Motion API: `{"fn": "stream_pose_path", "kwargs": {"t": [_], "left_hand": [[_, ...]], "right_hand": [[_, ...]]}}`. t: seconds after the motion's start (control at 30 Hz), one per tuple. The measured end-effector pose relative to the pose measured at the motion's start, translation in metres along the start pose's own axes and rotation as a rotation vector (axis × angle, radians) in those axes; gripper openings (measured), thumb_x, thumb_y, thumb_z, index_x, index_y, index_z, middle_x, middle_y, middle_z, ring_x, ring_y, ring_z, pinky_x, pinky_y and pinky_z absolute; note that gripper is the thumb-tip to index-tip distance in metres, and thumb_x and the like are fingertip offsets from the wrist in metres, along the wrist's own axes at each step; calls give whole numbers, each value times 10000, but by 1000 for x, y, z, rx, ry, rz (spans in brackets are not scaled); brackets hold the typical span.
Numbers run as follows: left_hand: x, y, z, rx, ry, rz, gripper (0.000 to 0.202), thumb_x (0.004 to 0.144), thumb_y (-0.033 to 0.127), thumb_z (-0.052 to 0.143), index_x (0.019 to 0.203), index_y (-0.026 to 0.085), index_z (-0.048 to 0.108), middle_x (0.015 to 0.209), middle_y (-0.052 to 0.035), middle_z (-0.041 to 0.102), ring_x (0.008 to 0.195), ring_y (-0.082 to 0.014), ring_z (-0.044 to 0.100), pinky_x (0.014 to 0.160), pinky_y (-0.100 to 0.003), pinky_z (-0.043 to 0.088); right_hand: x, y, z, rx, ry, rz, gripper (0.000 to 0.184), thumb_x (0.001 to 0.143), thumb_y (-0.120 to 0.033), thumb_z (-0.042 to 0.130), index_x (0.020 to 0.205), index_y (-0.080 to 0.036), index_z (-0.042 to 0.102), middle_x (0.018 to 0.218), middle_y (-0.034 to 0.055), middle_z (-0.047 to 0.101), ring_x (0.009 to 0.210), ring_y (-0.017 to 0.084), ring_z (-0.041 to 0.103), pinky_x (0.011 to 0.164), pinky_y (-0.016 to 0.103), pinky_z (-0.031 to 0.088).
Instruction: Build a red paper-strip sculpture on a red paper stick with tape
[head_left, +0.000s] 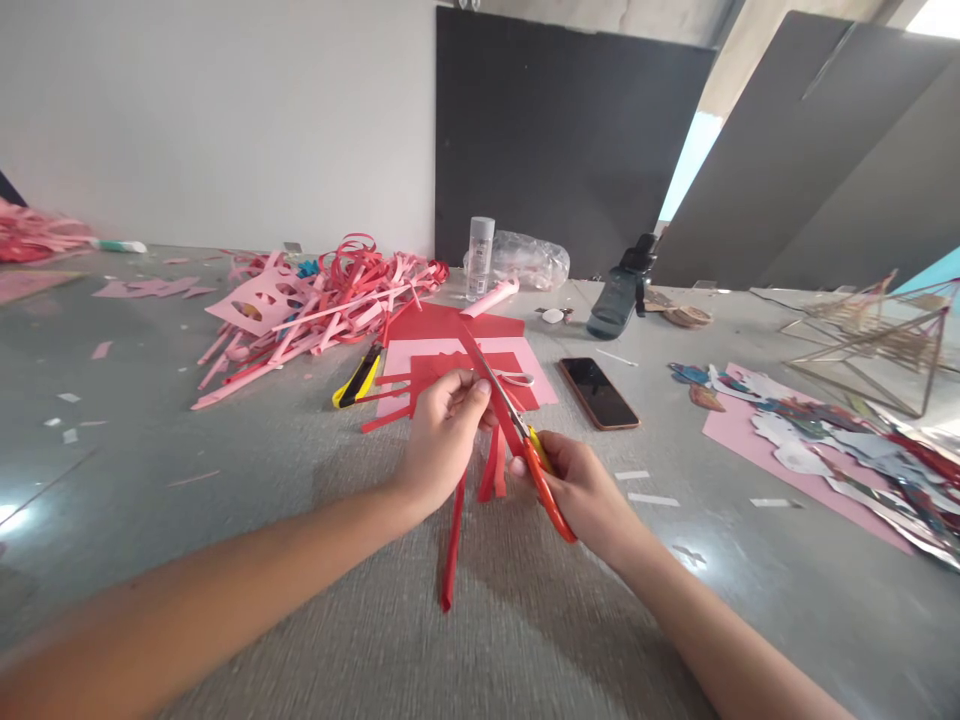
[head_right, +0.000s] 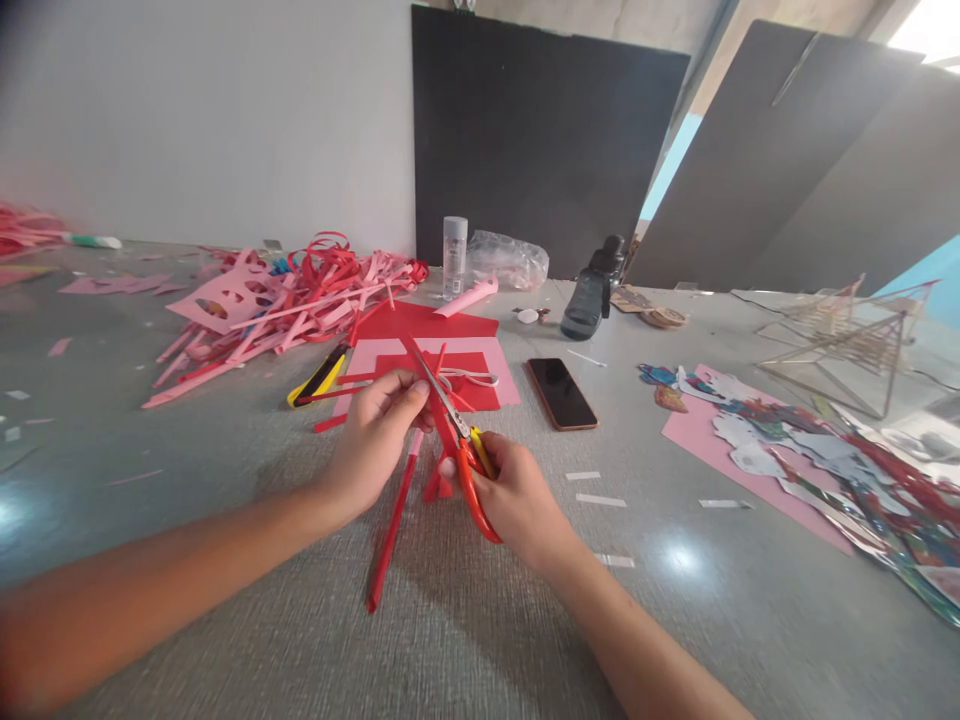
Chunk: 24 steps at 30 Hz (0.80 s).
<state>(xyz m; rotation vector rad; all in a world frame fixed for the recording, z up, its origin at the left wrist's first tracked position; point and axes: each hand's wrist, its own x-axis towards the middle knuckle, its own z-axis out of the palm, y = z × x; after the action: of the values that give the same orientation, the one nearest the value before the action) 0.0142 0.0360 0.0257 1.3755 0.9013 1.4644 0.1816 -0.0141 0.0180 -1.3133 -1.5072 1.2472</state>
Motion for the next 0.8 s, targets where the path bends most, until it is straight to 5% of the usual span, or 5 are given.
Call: {"fn": "stream_pose_path", "kwargs": {"t": [0.57,0.8], "left_hand": [[1,1,-2,8,-21,11,203,938,283,616,766,184,575,680,23,573,633,-109,583,612,-239,486],[4,1,-3,11,-28,1,174,936,281,607,793,181,602,714,12,596,649,-111,581,627,-242,495]], "right_hand": [[-1,6,-1,40,-46,40,427,824,-555,756,749,-209,517,586,-70,434,494,88,369,467,238,261],[0,2,-2,61,-27,43,476,752,-557,820,728,-206,499,602,-84,365,523,77,294,472,235,212]]}}
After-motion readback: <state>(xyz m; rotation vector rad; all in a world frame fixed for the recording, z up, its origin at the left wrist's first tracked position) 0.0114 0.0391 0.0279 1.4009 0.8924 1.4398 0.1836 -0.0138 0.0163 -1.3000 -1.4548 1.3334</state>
